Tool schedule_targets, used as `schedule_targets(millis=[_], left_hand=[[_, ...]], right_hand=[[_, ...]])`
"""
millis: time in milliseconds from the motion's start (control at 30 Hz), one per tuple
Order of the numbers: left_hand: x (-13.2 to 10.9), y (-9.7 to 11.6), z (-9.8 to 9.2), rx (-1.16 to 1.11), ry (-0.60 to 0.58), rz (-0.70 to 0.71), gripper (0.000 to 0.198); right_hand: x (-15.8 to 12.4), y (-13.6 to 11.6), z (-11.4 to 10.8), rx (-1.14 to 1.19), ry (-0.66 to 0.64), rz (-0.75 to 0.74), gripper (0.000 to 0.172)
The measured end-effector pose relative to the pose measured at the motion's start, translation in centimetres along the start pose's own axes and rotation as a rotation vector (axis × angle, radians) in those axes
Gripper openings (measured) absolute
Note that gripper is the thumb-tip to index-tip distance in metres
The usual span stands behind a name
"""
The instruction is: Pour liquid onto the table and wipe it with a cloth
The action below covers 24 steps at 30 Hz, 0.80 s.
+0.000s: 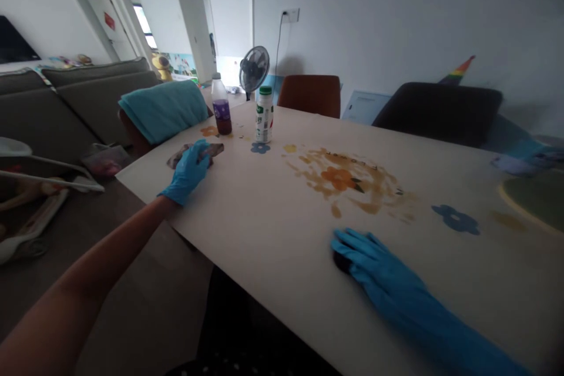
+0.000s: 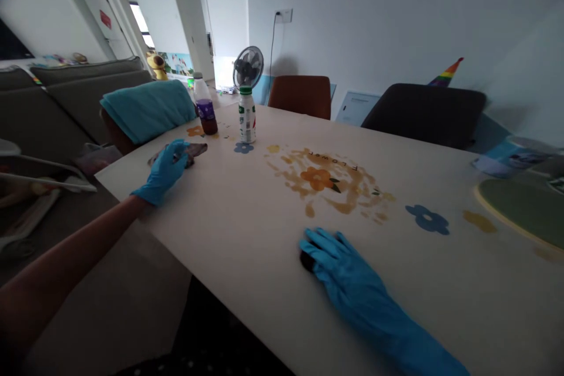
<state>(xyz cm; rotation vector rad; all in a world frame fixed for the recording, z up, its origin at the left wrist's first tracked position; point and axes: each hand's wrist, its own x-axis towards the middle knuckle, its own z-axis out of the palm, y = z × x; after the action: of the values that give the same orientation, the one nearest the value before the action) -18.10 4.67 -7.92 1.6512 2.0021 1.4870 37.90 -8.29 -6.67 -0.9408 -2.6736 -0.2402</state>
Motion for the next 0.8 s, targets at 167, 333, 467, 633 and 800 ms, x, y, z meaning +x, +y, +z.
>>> schedule_targets(millis=[167, 333, 467, 633, 800], left_hand=[[-0.7, -0.9, -0.5, 0.136, 0.102, -0.014, 0.037], [-0.3, -0.8, -0.4, 0.204, 0.097, 0.015, 0.024], [-0.3, -1.4, -0.5, 0.252, 0.099, 0.035, 0.021], [-0.3, -1.9, -0.6, 0.282, 0.109, 0.032, 0.017], [-0.5, -1.8, -0.8, 0.239, 0.085, 0.074, 0.018]], right_hand=[[12.9, -3.4, 2.6, 0.207, -0.378, -0.038, 0.062], [25.6, -8.3, 5.2, 0.179, -0.456, -0.022, 0.064], [31.7, -11.6, 7.2, 0.039, -0.222, -0.028, 0.083], [32.2, -12.7, 7.9, 0.019, -0.063, -0.002, 0.111], [24.4, -10.2, 4.7, 0.152, -0.358, 0.006, 0.060]])
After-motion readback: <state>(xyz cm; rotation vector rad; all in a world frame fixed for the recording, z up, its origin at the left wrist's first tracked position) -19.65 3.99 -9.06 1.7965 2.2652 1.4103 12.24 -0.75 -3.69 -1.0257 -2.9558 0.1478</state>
